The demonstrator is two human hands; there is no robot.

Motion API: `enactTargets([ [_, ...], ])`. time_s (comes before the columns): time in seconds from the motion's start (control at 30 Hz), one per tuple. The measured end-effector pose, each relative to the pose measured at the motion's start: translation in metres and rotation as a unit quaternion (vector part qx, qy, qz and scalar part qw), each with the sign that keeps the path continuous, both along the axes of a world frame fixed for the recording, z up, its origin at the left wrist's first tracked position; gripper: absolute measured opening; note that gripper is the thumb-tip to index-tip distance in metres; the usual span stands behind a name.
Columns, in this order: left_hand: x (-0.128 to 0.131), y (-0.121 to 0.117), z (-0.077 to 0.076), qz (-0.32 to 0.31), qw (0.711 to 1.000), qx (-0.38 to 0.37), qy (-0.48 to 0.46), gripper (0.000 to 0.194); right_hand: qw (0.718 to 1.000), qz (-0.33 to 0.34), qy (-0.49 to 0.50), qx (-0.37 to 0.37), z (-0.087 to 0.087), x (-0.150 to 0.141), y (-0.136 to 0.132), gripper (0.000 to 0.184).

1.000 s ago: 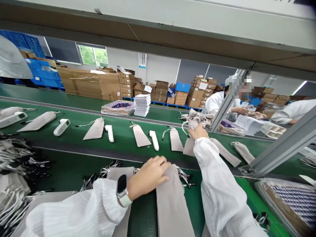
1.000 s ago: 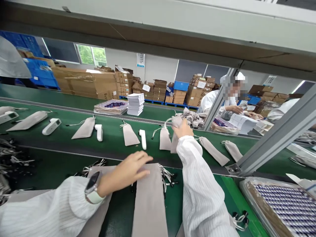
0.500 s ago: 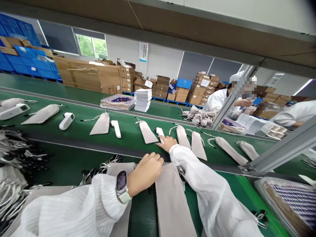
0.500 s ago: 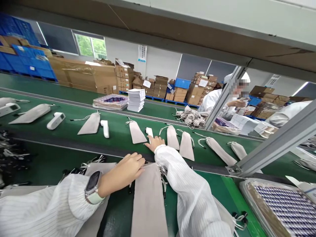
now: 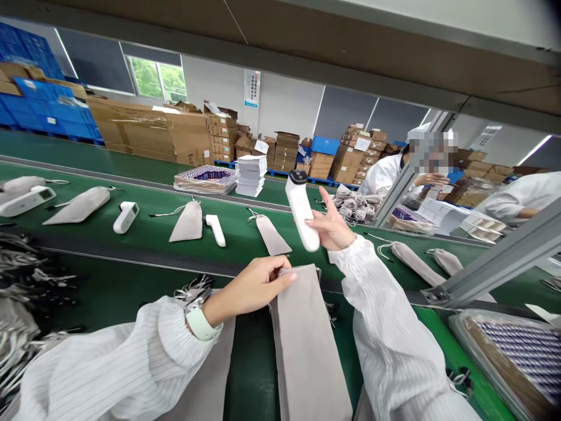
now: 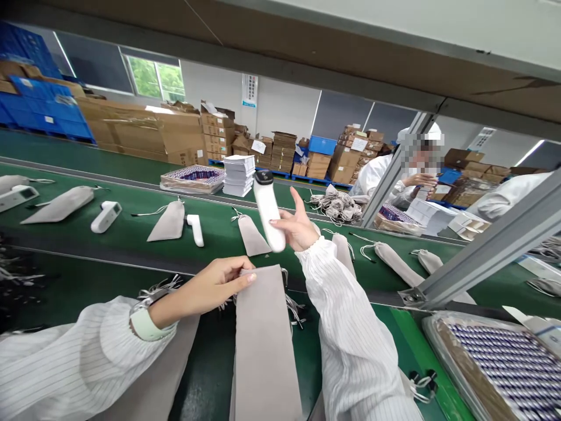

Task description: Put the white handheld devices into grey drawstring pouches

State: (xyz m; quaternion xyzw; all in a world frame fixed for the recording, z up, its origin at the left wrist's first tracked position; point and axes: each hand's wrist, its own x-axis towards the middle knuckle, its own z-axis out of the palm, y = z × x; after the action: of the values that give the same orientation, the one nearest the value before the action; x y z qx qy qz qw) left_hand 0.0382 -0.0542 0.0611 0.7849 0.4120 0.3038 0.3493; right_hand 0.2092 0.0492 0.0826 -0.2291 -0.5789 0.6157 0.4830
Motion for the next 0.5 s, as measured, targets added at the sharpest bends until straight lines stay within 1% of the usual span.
enactTargets([
  [0.07, 0.001, 0.001, -0.001, -0.010, 1.000, 0.007, -0.013, 0.025, 0.999, 0.054, -0.001, -0.006, 0.007, -0.006, -0.014, 0.105],
  [0.13, 0.001, 0.002, -0.001, -0.015, 0.999, 0.021, -0.022, 0.025, 0.996, 0.089, -0.002, -0.008, 0.007, -0.011, -0.022, 0.106],
  [0.2, 0.001, 0.002, -0.002, -0.016, 0.999, 0.036, -0.025, 0.025, 0.995, 0.095, 0.016, -0.002, 0.007, -0.014, -0.026, 0.102],
  [0.3, 0.000, 0.003, -0.002, -0.018, 0.998, 0.052, -0.030, 0.024, 0.995, 0.080, 0.052, 0.004, 0.008, -0.014, -0.027, 0.099],
  [0.4, -0.002, 0.003, -0.001, -0.002, 0.996, 0.074, -0.051, 0.022, 0.995, 0.086, 0.044, 0.001, 0.009, -0.014, -0.026, 0.099],
  [0.43, -0.002, 0.004, -0.001, 0.009, 0.995, 0.080, -0.059, 0.021, 0.996, 0.089, 0.029, -0.006, 0.008, -0.015, -0.026, 0.094],
  [0.47, -0.003, 0.004, 0.000, 0.023, 0.994, 0.088, -0.068, 0.020, 0.996, 0.086, 0.010, -0.014, 0.006, -0.016, -0.025, 0.084],
  [0.5, -0.004, 0.005, 0.000, 0.041, 0.992, 0.096, -0.075, 0.019, 0.997, 0.077, -0.015, -0.018, 0.004, -0.018, -0.024, 0.069],
])
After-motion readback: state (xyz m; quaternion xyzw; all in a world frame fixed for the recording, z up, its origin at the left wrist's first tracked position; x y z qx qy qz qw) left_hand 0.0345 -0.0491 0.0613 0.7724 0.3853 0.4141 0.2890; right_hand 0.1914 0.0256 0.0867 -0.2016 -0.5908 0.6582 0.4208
